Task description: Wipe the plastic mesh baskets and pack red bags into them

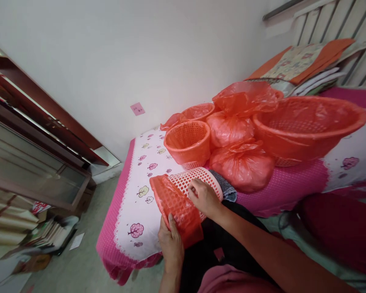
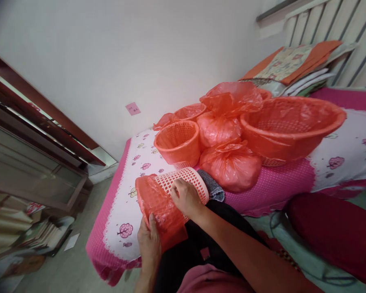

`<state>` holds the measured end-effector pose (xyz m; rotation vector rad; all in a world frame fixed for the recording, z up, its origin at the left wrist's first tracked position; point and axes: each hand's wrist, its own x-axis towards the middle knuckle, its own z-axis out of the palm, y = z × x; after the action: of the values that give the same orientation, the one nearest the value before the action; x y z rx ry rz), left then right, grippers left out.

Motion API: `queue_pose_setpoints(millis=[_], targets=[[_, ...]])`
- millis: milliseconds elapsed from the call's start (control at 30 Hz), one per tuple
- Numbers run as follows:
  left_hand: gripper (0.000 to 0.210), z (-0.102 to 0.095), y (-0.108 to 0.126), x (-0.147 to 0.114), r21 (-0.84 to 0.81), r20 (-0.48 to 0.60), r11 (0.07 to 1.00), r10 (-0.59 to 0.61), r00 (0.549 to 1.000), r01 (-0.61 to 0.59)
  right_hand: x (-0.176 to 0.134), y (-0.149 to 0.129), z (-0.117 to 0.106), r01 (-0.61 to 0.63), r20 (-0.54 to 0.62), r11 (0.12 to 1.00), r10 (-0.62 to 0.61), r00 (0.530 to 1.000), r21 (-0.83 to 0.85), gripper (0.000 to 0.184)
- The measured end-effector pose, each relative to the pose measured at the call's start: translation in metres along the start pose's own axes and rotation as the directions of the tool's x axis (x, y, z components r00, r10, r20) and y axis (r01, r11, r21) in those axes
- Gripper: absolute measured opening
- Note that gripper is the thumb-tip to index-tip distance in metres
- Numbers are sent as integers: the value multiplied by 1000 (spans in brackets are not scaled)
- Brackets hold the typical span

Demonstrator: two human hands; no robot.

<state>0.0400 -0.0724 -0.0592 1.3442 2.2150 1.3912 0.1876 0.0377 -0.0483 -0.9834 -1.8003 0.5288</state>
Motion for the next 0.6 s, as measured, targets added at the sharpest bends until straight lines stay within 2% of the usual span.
queue_pose_setpoints(millis=[100,233,467,600], targets=[[47,1,-1,1,-4,4,1000,-4,1000,4,-2,-1,-4,10,22,1000,-10,1000,19,11],[48,4,0,0,15,-6,1000,5,1000,-5,-5,-9,-3,70,84,996,-65,994,-48,9],[44,2,-5,-4,30,-12,999,28,1000,-28,2,6,-5,-97,32,995,95,995,40,18],[46,2,-6,-3,34,-17,999,17,1000,-17,1,7,-7,-136,67,985,130,989,103,12]])
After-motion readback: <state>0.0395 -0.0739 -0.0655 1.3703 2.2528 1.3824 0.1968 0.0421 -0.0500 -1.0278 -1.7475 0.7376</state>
